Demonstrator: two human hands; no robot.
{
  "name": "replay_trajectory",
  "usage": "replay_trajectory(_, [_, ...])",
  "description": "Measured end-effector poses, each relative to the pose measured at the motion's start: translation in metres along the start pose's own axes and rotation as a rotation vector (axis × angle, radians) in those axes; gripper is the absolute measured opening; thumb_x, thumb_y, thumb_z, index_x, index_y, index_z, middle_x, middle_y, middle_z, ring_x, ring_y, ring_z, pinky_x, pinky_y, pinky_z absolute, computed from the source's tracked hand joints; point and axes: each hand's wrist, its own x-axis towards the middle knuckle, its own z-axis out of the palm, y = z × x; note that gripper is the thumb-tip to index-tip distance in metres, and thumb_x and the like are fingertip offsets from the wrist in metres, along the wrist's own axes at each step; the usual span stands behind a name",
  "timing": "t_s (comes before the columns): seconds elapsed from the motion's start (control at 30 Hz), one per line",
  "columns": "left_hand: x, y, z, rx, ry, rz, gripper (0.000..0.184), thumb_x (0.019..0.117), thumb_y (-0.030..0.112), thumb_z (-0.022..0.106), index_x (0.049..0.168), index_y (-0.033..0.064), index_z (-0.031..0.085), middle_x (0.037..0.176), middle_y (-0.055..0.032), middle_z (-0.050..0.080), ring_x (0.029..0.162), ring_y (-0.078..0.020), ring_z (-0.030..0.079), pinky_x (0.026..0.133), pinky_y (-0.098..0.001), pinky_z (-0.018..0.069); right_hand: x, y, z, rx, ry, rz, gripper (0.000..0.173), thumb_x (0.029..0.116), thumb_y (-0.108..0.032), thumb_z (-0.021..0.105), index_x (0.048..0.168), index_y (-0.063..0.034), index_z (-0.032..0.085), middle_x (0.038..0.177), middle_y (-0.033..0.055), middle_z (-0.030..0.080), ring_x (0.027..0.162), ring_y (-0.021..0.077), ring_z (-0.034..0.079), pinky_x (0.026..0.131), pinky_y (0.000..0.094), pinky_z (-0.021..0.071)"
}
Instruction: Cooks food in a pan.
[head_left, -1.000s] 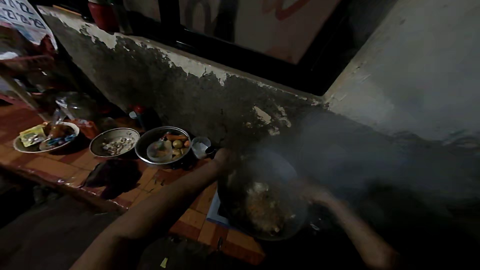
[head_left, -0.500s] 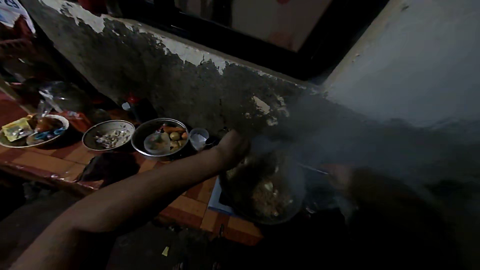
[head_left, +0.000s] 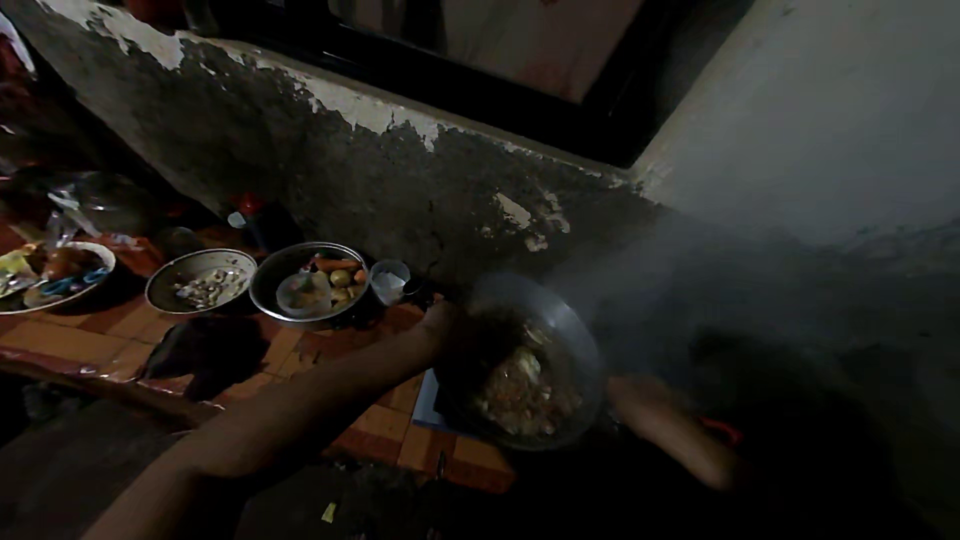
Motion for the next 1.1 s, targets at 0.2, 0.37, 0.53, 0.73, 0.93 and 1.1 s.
replay_trajectory(0.2, [0.010,-0.010,0.017,-0.067,0.089,-0.015,0.040,0.1044,0.013,0.054,0.140,-0.0067,0.052,0.129,-0.0320,0.061,0.120,-0.0500,0.060,0.099,-0.0631,0.0482,0.050,-0.013,0.010,0.285,-0.011,-0.280,0.036,0.1080,-0.014,0.050,0.141,-0.0039,0.060,0.137,0.0262,0.061,0.129,0.0418,0.058,0.109,0.0595,0.0426])
replay_trajectory(0.37, [0.002,-0.012,0.012,-0.081,0.101,-0.050,0.035,0.1062,0.009,0.049,0.137,-0.0077,0.054,0.128,-0.0312,0.062,0.121,-0.0488,0.060,0.098,-0.0618,0.0484,0.057,0.004,0.008,0.444,-0.007,-0.319,0.038,0.1078,-0.015,0.052,0.144,-0.0046,0.057,0.125,0.0260,0.064,0.103,0.0362,0.065,0.093,0.0519,0.0507])
replay_trajectory(0.53, [-0.010,-0.011,-0.004,-0.099,0.213,-0.031,0.025,0.1055,0.012,0.053,0.119,-0.0038,0.067,0.117,-0.0265,0.068,0.112,-0.0451,0.065,0.092,-0.0594,0.0519,0.030,0.025,-0.018,0.455,0.032,-0.263,0.039,0.1091,-0.013,0.050,0.147,-0.0074,0.054,0.109,0.0225,0.064,0.080,0.0250,0.058,0.076,0.0407,0.0505])
replay_trajectory(0.73, [-0.028,0.004,-0.034,-0.003,0.226,-0.022,0.017,0.1019,0.005,0.057,0.110,-0.0028,0.070,0.109,-0.0227,0.070,0.105,-0.0413,0.068,0.088,-0.0555,0.0535,-0.006,0.032,-0.056,0.214,0.151,-0.161,0.041,0.1092,-0.013,0.049,0.150,-0.0098,0.054,0.137,0.0251,0.062,0.126,0.0409,0.060,0.108,0.0559,0.0431])
replay_trajectory(0.93, [-0.052,0.017,-0.037,0.135,0.324,0.119,0.012,0.0992,0.006,0.063,0.102,-0.0022,0.072,0.103,-0.0210,0.071,0.101,-0.0399,0.068,0.088,-0.0539,0.0527,-0.031,0.044,-0.043,0.107,0.484,-0.122,0.039,0.1052,-0.011,0.055,0.143,-0.0150,0.062,0.117,0.0231,0.071,0.108,0.0451,0.068,0.094,0.0634,0.0505])
replay_trajectory(1.1, [-0.049,0.023,-0.032,0.115,0.197,0.039,0.020,0.1002,0.001,0.057,0.117,-0.0059,0.066,0.116,-0.0230,0.067,0.110,-0.0403,0.064,0.096,-0.0533,0.0507,-0.017,0.020,-0.033,0.019,0.603,0.065,0.018,0.1004,-0.006,0.061,0.111,-0.0028,0.075,0.102,0.0237,0.072,0.098,0.0441,0.070,0.084,0.0601,0.0542])
